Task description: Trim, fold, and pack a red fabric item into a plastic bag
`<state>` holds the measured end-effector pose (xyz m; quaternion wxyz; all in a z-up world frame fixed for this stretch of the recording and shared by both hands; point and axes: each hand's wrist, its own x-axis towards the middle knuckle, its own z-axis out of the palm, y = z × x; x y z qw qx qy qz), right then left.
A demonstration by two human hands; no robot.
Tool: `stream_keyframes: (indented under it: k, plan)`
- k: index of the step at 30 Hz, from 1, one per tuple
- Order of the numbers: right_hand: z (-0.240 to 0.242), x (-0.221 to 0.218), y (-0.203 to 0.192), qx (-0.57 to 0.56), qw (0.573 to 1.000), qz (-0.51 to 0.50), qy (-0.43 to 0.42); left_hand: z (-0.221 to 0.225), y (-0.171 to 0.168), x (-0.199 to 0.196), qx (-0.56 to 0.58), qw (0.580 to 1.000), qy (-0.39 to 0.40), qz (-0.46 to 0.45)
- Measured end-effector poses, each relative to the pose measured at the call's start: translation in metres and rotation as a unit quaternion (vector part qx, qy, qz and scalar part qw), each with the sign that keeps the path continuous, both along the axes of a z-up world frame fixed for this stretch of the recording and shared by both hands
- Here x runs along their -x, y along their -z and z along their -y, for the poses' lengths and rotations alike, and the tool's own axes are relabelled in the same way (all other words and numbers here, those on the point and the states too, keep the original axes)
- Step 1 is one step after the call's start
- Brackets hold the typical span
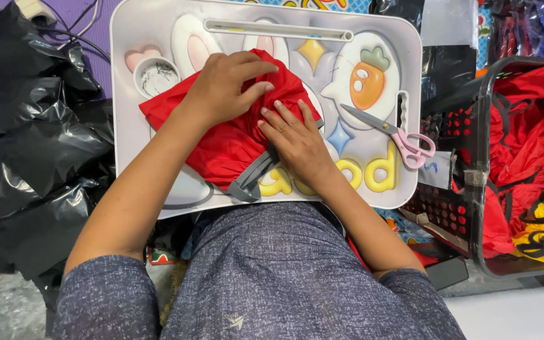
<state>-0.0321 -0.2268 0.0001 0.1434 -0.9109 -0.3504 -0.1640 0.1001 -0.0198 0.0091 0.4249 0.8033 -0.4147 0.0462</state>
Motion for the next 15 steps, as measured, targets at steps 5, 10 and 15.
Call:
stream_keyframes:
  k: [5, 10, 15]
  plan:
    - [0.001, 0.001, -0.005, 0.036, 0.999, -0.006, 0.014, 0.003, 0.034, -0.006, -0.115, 0.976, -0.122, 0.141]
    - [-0.001, -0.001, -0.005, 0.033, 0.999, 0.0, 0.01, 0.015, -0.009, 0.009, -0.071, 0.985, -0.093, 0.13]
    - [0.006, 0.001, -0.002, 0.028, 0.998, -0.054, -0.002, 0.018, 0.019, 0.002, -0.286, 0.957, -0.029, 0.036]
